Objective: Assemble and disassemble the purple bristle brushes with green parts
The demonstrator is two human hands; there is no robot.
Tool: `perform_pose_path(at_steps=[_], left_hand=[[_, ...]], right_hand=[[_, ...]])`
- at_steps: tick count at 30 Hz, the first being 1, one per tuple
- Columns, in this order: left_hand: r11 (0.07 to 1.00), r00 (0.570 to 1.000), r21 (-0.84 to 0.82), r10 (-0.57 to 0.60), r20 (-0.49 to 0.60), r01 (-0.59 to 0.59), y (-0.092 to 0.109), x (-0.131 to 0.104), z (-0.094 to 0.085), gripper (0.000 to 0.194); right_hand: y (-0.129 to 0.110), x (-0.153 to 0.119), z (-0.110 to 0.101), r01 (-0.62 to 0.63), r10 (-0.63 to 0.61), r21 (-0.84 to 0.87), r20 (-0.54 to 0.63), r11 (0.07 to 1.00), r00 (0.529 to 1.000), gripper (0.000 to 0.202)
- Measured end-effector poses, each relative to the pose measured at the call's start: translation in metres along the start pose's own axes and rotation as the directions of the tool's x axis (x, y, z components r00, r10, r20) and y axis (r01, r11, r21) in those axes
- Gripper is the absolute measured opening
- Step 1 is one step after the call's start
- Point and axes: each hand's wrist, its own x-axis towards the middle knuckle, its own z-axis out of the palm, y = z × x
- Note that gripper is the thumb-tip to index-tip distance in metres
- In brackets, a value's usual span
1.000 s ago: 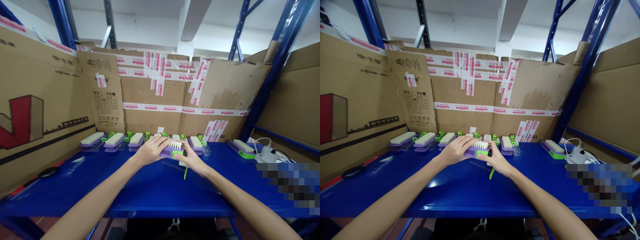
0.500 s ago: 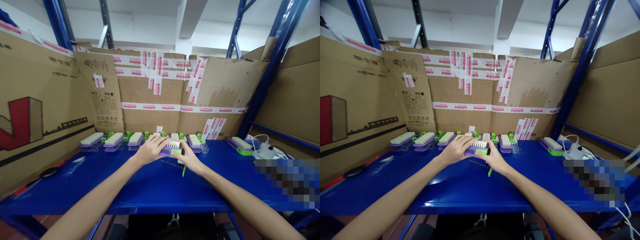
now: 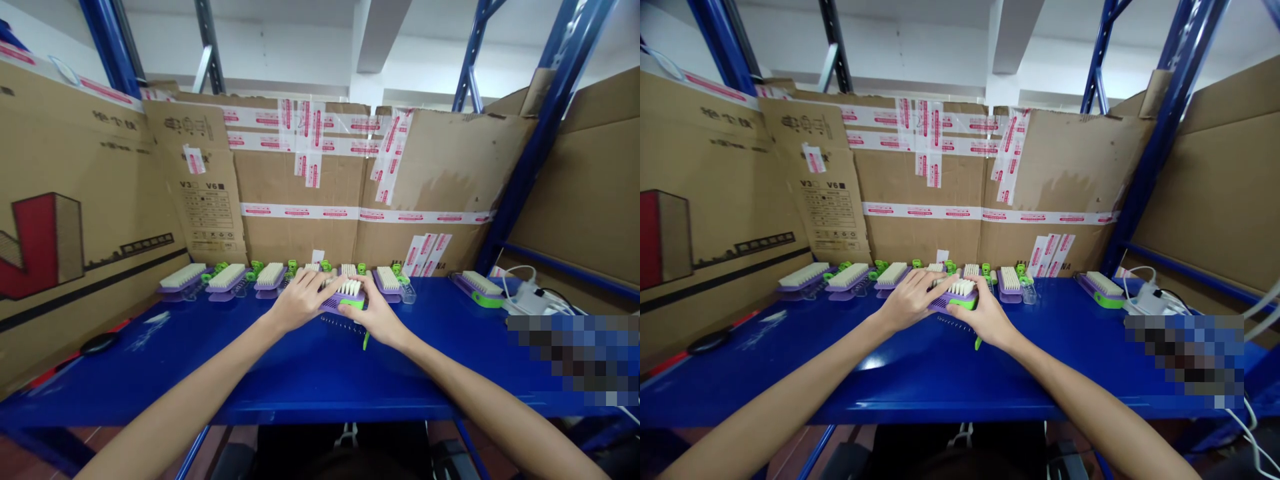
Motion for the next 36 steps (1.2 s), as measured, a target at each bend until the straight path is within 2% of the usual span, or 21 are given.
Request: perform_pose_path(at_steps=[7,10,16,20,29,32,36], left_hand=[[0.993,0.998,0.122,-0.011,0.062,0.004,0.013,0.005,-0.004,0.057],[0.995,0.997,0.101,0.002,0.073,-0.009,0.013,0.005,-0.002,0.053],[0.99,0.999,-0.141,-0.026,-0.043,0.019,-0.001,0.001,0.009,0.056],[0.971,0.997,-0.238,-0.02,-0.078,0.001,-0.005,-0.002,0.013,0.057],[0.983,0.989,-0.175,0.031,-0.142,-0.056,-0.006,-0.002,0.006,0.062],[0.994,0.995,-0.113,-0.007,-0.098,-0.005,-0.002,0.0,0.005,0.061],[0.999,0.998,-0.007,-0.043,-0.046,0.043,0.005,0.004,0.006,0.05]], right_hand=[[-0.01,-0.004,0.005,-0.035,0.034,-0.052,-0.016,0.998,0.999,0.077],[-0.007,-0.004,0.006,-0.053,0.052,-0.044,-0.032,0.998,0.998,0.079],[0.006,0.003,0.004,-0.038,0.041,0.086,-0.032,0.996,0.999,0.084],[0.006,0.004,0.002,-0.041,0.041,0.158,0.009,0.987,0.999,0.089],[-0.003,0.003,-0.005,-0.015,-0.01,0.261,0.095,0.965,0.995,0.092],[0.001,0.006,-0.009,0.022,-0.039,0.206,0.081,0.978,0.996,0.085],[0.001,0.009,-0.013,0.077,-0.077,0.004,0.041,0.997,0.996,0.082]])
